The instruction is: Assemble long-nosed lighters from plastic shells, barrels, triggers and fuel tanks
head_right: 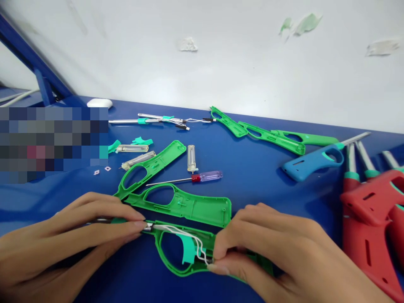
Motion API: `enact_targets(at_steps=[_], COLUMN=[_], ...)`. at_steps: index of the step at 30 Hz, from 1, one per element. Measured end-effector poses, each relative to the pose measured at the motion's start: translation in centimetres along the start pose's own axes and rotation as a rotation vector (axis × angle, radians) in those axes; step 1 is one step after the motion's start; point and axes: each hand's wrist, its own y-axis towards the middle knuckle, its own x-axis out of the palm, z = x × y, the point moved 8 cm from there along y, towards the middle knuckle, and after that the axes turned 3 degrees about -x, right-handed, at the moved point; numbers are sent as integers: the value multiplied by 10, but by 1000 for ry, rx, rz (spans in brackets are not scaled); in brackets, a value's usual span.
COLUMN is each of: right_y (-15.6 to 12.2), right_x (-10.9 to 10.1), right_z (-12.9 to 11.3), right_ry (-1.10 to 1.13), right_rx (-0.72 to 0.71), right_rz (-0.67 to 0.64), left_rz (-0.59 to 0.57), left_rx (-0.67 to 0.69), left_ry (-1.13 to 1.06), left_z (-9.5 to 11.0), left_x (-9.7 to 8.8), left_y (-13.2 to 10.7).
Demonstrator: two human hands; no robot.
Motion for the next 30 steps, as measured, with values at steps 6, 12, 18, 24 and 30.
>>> enact_targets(at_steps=[6, 12, 18, 24, 30], right_y=[-1, 1, -1, 0, -8], right_x=[1, -1, 2, 1, 3], right_z=[2, 4, 4, 0, 7], right_ry=[32, 14, 6, -13, 7], right_rx=[22, 21, 32, -8, 74], right_rz=[-8, 9, -27, -20, -48], left_rz=[-5, 4, 5, 9, -98], left_rx=[-16, 60, 43, 71, 186], left_ry=[32, 79, 93, 109, 93], left_z=[-4, 8, 5, 3, 11], left_x=[8, 1, 2, 3, 6], left_y=[-8, -7, -8, -7, -2])
